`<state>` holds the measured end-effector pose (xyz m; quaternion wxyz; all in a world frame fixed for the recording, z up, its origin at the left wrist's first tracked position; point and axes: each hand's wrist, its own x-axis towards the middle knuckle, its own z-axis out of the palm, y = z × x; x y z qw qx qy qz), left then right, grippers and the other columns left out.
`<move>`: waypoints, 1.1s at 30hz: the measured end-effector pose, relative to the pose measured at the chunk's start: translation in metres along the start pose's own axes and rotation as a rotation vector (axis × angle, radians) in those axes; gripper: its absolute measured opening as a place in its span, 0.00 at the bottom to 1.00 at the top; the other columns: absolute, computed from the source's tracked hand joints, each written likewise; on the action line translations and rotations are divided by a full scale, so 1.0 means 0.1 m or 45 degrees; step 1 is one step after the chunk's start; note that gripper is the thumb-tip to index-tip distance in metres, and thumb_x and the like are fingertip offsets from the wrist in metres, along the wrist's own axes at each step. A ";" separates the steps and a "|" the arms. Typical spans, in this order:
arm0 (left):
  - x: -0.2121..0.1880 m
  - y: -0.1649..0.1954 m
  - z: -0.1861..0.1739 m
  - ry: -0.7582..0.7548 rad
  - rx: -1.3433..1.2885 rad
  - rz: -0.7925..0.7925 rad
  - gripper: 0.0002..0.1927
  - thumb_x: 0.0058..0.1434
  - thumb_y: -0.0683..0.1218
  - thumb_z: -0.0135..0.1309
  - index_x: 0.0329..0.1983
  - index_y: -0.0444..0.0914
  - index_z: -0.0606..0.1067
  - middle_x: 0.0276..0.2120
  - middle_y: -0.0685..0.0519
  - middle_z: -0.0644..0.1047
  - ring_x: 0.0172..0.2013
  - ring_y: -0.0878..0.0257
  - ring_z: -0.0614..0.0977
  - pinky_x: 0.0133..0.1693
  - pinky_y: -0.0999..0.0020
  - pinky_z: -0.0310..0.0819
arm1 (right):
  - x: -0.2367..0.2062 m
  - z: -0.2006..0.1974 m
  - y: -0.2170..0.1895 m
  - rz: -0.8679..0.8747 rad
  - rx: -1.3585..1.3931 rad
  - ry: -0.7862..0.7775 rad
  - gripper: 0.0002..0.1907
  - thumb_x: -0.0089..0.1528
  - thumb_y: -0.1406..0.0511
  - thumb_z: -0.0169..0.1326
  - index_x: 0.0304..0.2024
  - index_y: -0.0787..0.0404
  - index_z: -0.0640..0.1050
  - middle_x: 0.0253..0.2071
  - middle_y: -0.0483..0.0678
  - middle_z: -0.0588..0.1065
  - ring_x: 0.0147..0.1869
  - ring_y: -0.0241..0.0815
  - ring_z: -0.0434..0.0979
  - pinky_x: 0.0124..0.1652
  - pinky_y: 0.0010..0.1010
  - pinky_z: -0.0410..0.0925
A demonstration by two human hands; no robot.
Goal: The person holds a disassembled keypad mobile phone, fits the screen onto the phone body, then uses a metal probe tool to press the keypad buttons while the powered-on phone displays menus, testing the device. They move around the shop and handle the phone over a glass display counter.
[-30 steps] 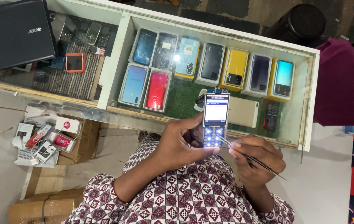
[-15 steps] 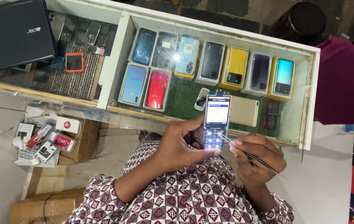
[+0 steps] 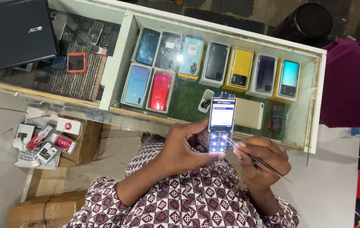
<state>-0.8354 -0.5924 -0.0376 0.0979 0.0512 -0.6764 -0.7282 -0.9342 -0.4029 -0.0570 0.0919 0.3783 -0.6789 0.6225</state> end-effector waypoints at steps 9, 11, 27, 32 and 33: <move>-0.02 0.00 -0.01 -0.011 -0.010 0.037 0.32 0.54 0.42 0.72 0.62 0.34 0.75 0.38 0.59 0.83 0.36 0.78 0.80 0.37 0.81 0.77 | -0.01 0.01 -0.02 0.008 -0.013 -0.009 0.09 0.57 0.73 0.67 0.37 0.69 0.81 0.36 0.53 0.79 0.37 0.40 0.81 0.37 0.23 0.73; -0.02 0.00 -0.01 -0.004 -0.006 0.009 0.35 0.53 0.43 0.72 0.65 0.34 0.73 0.37 0.59 0.83 0.34 0.79 0.79 0.36 0.81 0.76 | -0.01 0.01 -0.02 0.010 -0.010 -0.012 0.09 0.57 0.73 0.67 0.37 0.69 0.81 0.36 0.53 0.79 0.37 0.40 0.81 0.37 0.23 0.74; -0.02 0.00 -0.03 0.009 0.054 -0.035 0.33 0.52 0.44 0.73 0.62 0.35 0.76 0.33 0.61 0.82 0.29 0.80 0.76 0.31 0.83 0.72 | -0.02 0.02 0.01 -0.008 0.013 0.003 0.08 0.58 0.73 0.67 0.37 0.70 0.80 0.35 0.53 0.78 0.35 0.40 0.80 0.34 0.22 0.72; 0.00 0.02 -0.04 0.009 0.058 0.000 0.35 0.52 0.44 0.72 0.63 0.35 0.75 0.33 0.62 0.82 0.30 0.81 0.77 0.32 0.84 0.73 | -0.09 0.09 0.11 -0.002 0.494 0.232 0.10 0.63 0.69 0.64 0.38 0.72 0.78 0.38 0.55 0.77 0.34 0.40 0.81 0.31 0.26 0.75; 0.01 0.02 -0.05 0.005 0.051 0.003 0.34 0.52 0.43 0.72 0.63 0.35 0.75 0.34 0.62 0.82 0.30 0.81 0.76 0.32 0.84 0.73 | -0.09 0.10 0.13 0.019 0.524 0.263 0.10 0.64 0.70 0.64 0.39 0.72 0.78 0.38 0.55 0.77 0.34 0.40 0.81 0.30 0.26 0.75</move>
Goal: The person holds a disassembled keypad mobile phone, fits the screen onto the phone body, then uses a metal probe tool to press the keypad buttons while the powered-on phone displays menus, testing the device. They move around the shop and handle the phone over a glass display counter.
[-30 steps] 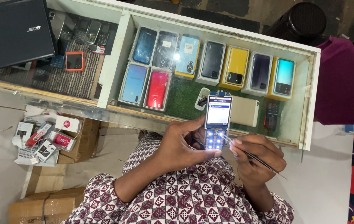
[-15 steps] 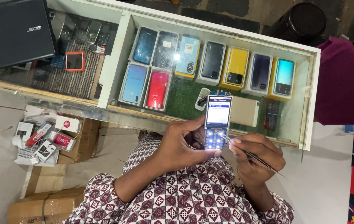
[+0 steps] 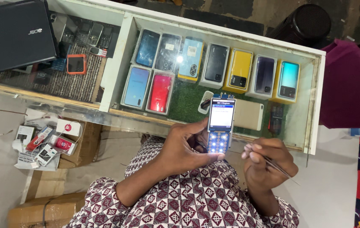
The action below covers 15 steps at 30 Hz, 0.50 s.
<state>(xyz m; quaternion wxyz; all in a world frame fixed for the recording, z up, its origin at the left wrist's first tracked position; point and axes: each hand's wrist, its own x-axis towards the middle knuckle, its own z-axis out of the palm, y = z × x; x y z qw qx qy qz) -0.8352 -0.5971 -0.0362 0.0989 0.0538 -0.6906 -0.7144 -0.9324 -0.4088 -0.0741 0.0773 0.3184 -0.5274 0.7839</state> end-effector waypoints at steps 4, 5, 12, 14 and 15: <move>0.00 -0.02 0.00 -0.008 -0.041 -0.023 0.35 0.53 0.43 0.72 0.64 0.34 0.74 0.35 0.62 0.82 0.31 0.81 0.76 0.32 0.84 0.72 | -0.02 -0.06 -0.01 0.065 -0.027 -0.038 0.10 0.65 0.71 0.64 0.41 0.73 0.77 0.39 0.57 0.76 0.35 0.42 0.81 0.31 0.28 0.76; 0.00 -0.02 0.00 -0.011 -0.054 -0.034 0.36 0.53 0.43 0.72 0.65 0.34 0.74 0.35 0.62 0.82 0.31 0.81 0.76 0.32 0.84 0.72 | -0.03 -0.07 -0.02 0.054 -0.122 -0.081 0.09 0.65 0.72 0.63 0.41 0.73 0.77 0.38 0.58 0.76 0.35 0.42 0.81 0.31 0.27 0.75; 0.03 0.10 -0.01 -0.009 -0.122 -0.095 0.39 0.51 0.43 0.72 0.67 0.36 0.72 0.34 0.61 0.82 0.29 0.81 0.76 0.30 0.84 0.71 | -0.07 -0.10 0.03 0.033 -0.064 0.041 0.14 0.70 0.63 0.61 0.44 0.71 0.77 0.36 0.59 0.75 0.34 0.44 0.80 0.27 0.28 0.75; 0.01 0.15 -0.03 -0.042 -0.119 -0.147 0.38 0.50 0.45 0.72 0.65 0.37 0.74 0.32 0.61 0.82 0.27 0.80 0.77 0.28 0.83 0.71 | -0.07 -0.12 0.04 0.048 -0.010 0.114 0.18 0.72 0.58 0.57 0.47 0.70 0.76 0.36 0.60 0.76 0.31 0.44 0.79 0.25 0.29 0.74; -0.01 0.18 -0.05 -0.078 -0.108 -0.136 0.36 0.50 0.45 0.73 0.63 0.36 0.76 0.31 0.61 0.82 0.27 0.79 0.77 0.28 0.83 0.71 | -0.06 -0.14 0.04 0.061 -0.001 0.129 0.19 0.73 0.57 0.55 0.48 0.69 0.76 0.35 0.61 0.77 0.28 0.43 0.79 0.25 0.29 0.73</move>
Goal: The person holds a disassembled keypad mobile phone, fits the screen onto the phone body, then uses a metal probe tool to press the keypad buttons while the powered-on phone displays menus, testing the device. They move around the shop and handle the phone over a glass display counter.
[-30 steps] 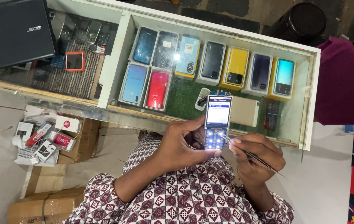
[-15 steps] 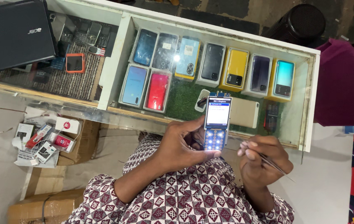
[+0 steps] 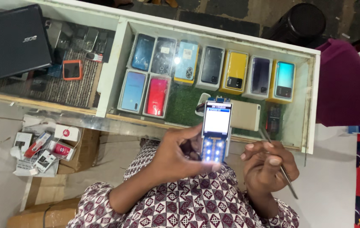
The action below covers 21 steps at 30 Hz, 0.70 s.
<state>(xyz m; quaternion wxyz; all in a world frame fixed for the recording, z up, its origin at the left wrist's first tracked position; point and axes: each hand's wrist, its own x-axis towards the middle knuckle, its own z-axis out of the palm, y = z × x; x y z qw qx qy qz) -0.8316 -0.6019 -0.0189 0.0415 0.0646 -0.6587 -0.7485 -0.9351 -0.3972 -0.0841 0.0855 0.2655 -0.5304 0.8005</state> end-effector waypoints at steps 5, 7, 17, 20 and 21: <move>-0.33 0.21 -0.20 -0.204 0.010 0.018 0.35 0.45 0.51 0.75 0.58 0.38 0.80 0.27 0.59 0.80 0.25 0.77 0.75 0.27 0.80 0.69 | -0.01 -0.06 0.02 0.041 0.016 0.037 0.19 0.74 0.55 0.51 0.49 0.68 0.75 0.35 0.62 0.77 0.25 0.44 0.76 0.23 0.29 0.71; -0.55 0.38 -0.46 -0.217 0.215 0.022 0.36 0.43 0.53 0.76 0.57 0.38 0.82 0.22 0.57 0.76 0.22 0.77 0.71 0.24 0.79 0.63 | -0.03 -0.07 0.04 0.070 0.029 0.057 0.18 0.74 0.57 0.52 0.49 0.69 0.75 0.34 0.63 0.76 0.26 0.44 0.76 0.23 0.30 0.71; -1.03 0.42 -0.90 0.343 0.825 -0.526 0.35 0.44 0.52 0.75 0.57 0.37 0.82 0.23 0.57 0.77 0.23 0.76 0.73 0.25 0.79 0.65 | -0.02 -0.14 0.02 0.189 0.119 -0.059 0.18 0.75 0.59 0.51 0.49 0.71 0.76 0.38 0.62 0.76 0.36 0.47 0.79 0.33 0.36 0.75; -1.11 0.38 -0.92 0.403 0.862 -0.616 0.35 0.45 0.52 0.75 0.57 0.36 0.82 0.24 0.58 0.78 0.23 0.76 0.73 0.25 0.79 0.65 | -0.02 -0.14 0.07 0.173 0.141 -0.082 0.16 0.75 0.60 0.50 0.49 0.71 0.76 0.37 0.63 0.77 0.35 0.46 0.78 0.33 0.35 0.74; -1.14 0.37 -0.93 0.411 0.863 -0.638 0.35 0.45 0.52 0.75 0.57 0.36 0.82 0.24 0.58 0.78 0.23 0.76 0.74 0.25 0.79 0.65 | -0.02 -0.13 0.08 0.172 0.145 -0.085 0.16 0.75 0.60 0.50 0.49 0.71 0.76 0.37 0.63 0.77 0.34 0.46 0.78 0.32 0.35 0.74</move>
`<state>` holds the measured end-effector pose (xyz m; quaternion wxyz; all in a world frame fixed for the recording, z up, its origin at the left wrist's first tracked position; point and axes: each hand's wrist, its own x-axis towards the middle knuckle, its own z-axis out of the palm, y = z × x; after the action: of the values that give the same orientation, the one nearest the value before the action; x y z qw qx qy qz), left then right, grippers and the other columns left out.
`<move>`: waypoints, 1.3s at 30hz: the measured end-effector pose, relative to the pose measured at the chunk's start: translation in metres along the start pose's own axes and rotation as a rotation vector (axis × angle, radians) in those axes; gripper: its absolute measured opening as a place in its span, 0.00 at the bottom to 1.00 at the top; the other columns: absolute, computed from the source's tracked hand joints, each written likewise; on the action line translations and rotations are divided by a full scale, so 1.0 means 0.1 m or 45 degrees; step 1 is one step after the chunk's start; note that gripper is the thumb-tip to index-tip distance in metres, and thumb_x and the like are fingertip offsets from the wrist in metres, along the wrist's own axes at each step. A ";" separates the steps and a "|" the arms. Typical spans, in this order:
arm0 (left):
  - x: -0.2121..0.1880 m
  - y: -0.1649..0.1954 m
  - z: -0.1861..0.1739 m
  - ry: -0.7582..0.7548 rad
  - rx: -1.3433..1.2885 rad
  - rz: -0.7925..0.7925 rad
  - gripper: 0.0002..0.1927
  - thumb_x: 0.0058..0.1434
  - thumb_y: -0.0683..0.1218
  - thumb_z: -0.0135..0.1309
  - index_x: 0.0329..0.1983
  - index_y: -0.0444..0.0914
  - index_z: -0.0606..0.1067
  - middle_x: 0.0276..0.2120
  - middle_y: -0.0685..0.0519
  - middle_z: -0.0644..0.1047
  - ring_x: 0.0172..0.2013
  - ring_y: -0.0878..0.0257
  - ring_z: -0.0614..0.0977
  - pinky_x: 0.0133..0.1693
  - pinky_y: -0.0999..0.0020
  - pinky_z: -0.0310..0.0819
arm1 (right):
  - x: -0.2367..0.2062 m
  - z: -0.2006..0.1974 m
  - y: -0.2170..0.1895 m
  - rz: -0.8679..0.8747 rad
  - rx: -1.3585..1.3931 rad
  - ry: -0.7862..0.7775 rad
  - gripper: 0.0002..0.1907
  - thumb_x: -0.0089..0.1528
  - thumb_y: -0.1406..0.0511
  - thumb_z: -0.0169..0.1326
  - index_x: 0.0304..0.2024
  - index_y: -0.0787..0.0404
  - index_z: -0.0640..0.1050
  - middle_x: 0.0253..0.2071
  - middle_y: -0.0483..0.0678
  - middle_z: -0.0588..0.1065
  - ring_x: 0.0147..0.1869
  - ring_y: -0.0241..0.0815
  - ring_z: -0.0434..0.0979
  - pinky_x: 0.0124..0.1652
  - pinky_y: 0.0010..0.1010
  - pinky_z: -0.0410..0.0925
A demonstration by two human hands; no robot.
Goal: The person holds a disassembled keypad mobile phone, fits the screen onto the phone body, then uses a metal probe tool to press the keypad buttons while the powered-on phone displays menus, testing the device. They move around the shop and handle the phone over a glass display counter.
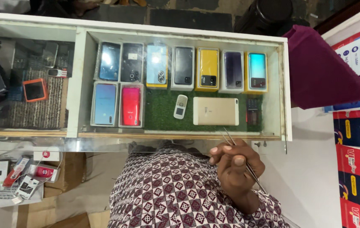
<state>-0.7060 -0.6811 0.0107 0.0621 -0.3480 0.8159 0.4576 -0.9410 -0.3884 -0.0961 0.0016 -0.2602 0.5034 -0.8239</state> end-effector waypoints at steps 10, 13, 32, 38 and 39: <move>0.05 0.19 0.08 0.000 -0.012 0.019 0.33 0.46 0.51 0.74 0.57 0.35 0.82 0.25 0.59 0.79 0.24 0.76 0.75 0.26 0.79 0.67 | -0.02 -0.03 0.04 -0.011 0.015 0.008 0.16 0.75 0.61 0.50 0.48 0.71 0.77 0.36 0.61 0.77 0.36 0.46 0.80 0.32 0.34 0.74; 0.12 0.38 0.10 -0.023 -0.093 0.135 0.33 0.47 0.51 0.74 0.56 0.35 0.82 0.25 0.59 0.80 0.24 0.76 0.76 0.26 0.79 0.68 | -0.04 -0.04 0.04 -0.011 0.112 0.013 0.16 0.76 0.62 0.50 0.54 0.71 0.76 0.34 0.61 0.76 0.39 0.50 0.82 0.31 0.35 0.75; 0.55 1.09 0.90 -0.301 -0.860 0.521 0.34 0.50 0.42 0.72 0.62 0.35 0.76 0.30 0.62 0.80 0.27 0.81 0.74 0.28 0.84 0.69 | 0.14 0.37 -0.36 -0.134 -0.191 -0.123 0.09 0.66 0.72 0.61 0.47 0.70 0.77 0.46 0.64 0.79 0.51 0.58 0.84 0.43 0.41 0.81; 0.57 0.96 0.99 -0.210 -0.831 0.660 0.34 0.53 0.41 0.71 0.64 0.32 0.73 0.38 0.56 0.83 0.35 0.76 0.81 0.38 0.78 0.78 | 0.17 0.48 -0.35 -0.077 -0.369 -0.191 0.08 0.63 0.75 0.61 0.45 0.72 0.78 0.45 0.63 0.79 0.50 0.55 0.84 0.54 0.43 0.78; 0.56 0.95 0.99 -0.195 -0.810 0.695 0.36 0.53 0.41 0.71 0.66 0.32 0.72 0.39 0.55 0.84 0.37 0.75 0.82 0.40 0.78 0.80 | 0.16 0.48 -0.34 -0.047 -0.336 -0.181 0.08 0.63 0.75 0.61 0.45 0.73 0.78 0.45 0.63 0.79 0.50 0.55 0.84 0.55 0.43 0.79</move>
<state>-0.8293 -0.5989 -0.0028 -0.1114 -0.0863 0.6891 0.7108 -0.9254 -0.4153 -0.0438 -0.0122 -0.3251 0.6011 -0.7300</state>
